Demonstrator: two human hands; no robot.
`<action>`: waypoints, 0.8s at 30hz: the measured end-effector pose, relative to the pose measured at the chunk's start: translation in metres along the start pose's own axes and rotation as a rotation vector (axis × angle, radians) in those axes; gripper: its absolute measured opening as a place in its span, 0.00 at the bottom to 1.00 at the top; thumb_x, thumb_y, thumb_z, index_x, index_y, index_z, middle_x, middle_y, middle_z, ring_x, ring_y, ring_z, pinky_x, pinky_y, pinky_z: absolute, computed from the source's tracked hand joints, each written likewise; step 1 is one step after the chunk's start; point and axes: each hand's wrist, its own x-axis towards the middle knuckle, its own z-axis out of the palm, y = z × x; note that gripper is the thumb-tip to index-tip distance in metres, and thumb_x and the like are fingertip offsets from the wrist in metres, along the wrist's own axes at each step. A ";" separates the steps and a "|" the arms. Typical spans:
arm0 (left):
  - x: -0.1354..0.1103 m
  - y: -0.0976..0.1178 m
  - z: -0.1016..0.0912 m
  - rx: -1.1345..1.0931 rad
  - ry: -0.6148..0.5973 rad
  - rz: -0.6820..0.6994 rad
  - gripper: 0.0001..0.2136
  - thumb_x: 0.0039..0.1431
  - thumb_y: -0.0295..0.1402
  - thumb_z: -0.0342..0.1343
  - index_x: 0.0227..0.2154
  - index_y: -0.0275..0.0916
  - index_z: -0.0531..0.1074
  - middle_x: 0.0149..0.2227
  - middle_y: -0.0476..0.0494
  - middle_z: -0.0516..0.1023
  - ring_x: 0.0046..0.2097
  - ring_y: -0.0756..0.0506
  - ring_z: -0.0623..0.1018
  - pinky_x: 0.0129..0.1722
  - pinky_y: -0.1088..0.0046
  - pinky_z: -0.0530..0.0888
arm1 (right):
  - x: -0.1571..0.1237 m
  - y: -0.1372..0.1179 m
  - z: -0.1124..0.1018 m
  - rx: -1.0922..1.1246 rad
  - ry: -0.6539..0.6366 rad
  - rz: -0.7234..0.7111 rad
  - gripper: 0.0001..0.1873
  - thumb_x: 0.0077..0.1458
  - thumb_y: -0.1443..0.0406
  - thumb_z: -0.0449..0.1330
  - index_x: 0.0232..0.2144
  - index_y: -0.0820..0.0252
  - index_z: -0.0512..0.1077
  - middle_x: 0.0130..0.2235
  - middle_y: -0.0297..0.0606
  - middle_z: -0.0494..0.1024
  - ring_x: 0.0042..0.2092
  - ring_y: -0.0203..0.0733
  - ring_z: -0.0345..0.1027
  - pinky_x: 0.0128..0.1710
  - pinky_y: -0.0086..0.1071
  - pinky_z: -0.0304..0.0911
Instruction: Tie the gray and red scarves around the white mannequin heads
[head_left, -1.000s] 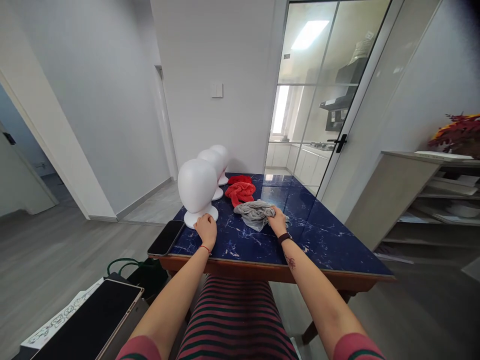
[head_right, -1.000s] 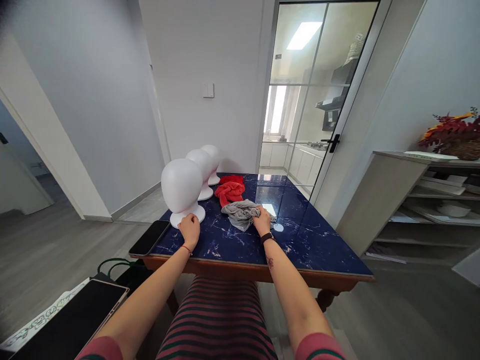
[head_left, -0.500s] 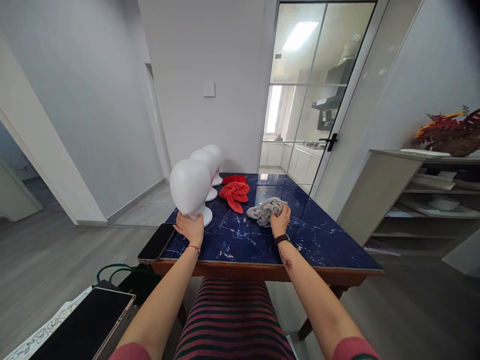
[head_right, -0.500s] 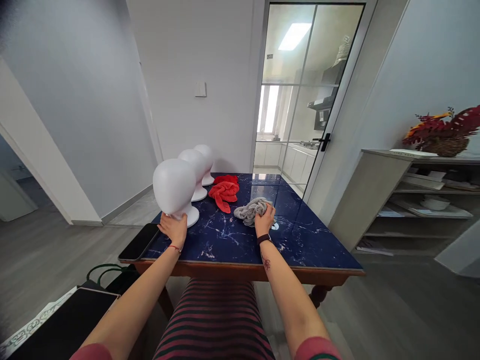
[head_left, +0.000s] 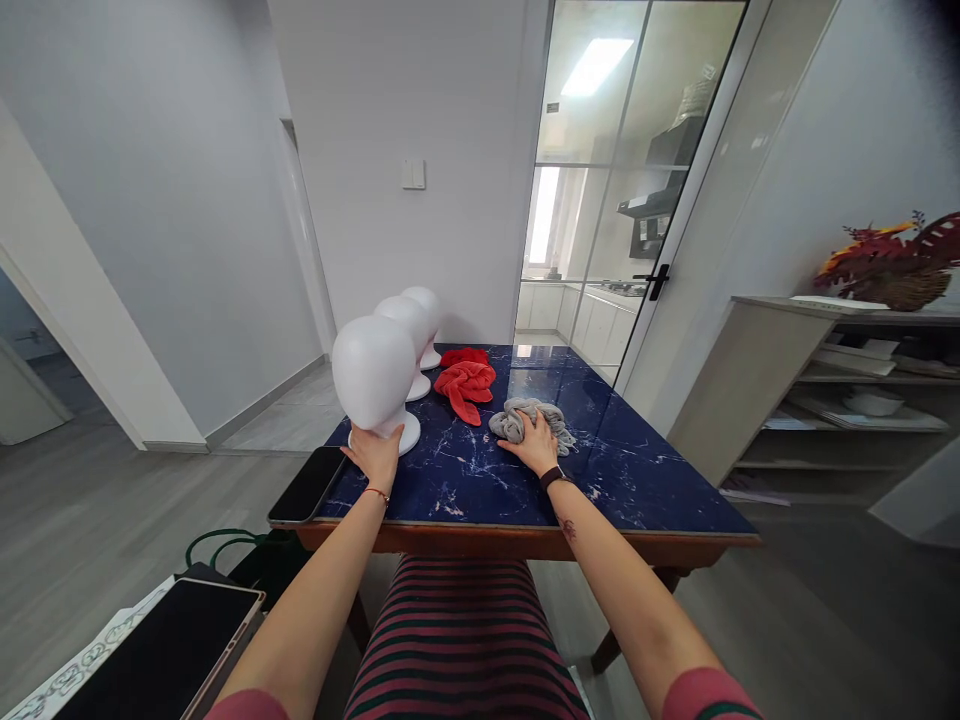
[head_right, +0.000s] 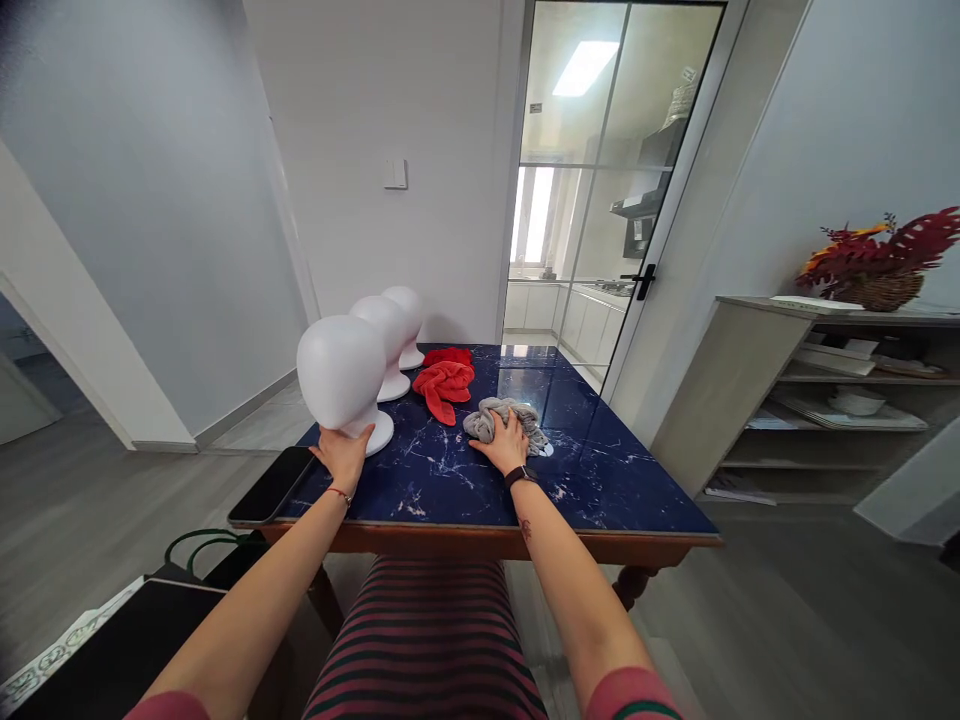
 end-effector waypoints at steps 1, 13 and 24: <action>0.000 0.000 0.000 0.006 0.006 -0.006 0.41 0.42 0.45 0.62 0.57 0.30 0.54 0.52 0.28 0.69 0.57 0.33 0.66 0.59 0.51 0.54 | -0.001 -0.001 -0.001 -0.028 -0.009 0.001 0.37 0.44 0.48 0.62 0.55 0.53 0.62 0.62 0.48 0.52 0.58 0.59 0.53 0.49 0.46 0.56; -0.036 0.022 0.004 -0.031 -0.120 0.187 0.34 0.40 0.48 0.62 0.47 0.30 0.64 0.45 0.31 0.70 0.51 0.32 0.69 0.49 0.56 0.65 | 0.002 -0.006 -0.008 -0.118 -0.018 0.167 0.25 0.52 0.55 0.57 0.51 0.56 0.65 0.58 0.43 0.60 0.53 0.50 0.61 0.44 0.37 0.60; -0.089 0.066 0.031 -0.027 -0.176 0.241 0.35 0.42 0.50 0.60 0.49 0.32 0.61 0.46 0.33 0.68 0.51 0.33 0.67 0.47 0.56 0.65 | -0.001 -0.006 -0.012 -0.140 0.123 0.408 0.20 0.54 0.64 0.54 0.50 0.58 0.65 0.57 0.48 0.59 0.53 0.52 0.58 0.46 0.42 0.57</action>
